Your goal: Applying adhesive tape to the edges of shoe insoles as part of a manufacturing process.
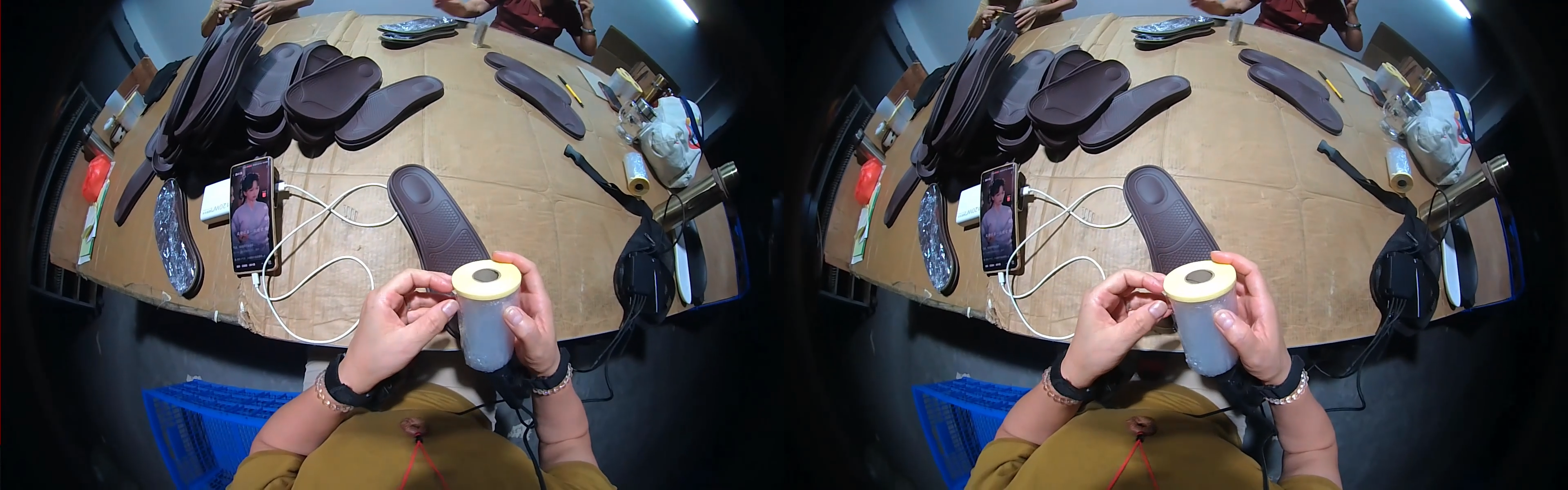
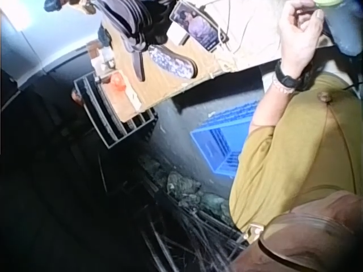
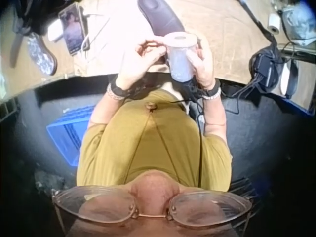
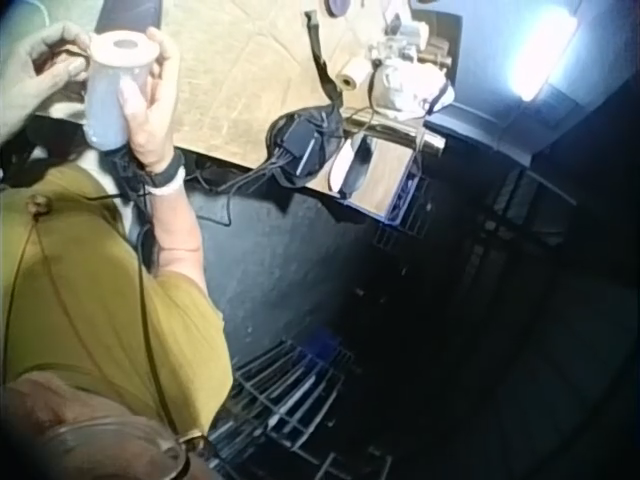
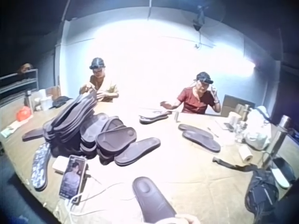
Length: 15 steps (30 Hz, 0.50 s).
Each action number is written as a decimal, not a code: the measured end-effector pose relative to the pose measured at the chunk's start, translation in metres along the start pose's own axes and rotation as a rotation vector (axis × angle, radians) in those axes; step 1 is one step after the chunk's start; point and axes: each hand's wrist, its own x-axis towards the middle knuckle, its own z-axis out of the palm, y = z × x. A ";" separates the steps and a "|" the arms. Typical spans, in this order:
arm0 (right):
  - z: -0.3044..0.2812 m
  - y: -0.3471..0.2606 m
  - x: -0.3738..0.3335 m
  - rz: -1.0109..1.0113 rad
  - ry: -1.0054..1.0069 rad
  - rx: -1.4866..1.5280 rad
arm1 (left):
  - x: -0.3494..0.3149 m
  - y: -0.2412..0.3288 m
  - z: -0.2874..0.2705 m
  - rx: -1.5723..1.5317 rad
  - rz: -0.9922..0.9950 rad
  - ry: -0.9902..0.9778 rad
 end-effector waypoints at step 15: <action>-0.001 -0.010 -0.003 -0.023 0.037 -0.286 | 0.004 0.004 -0.014 0.056 0.034 -0.042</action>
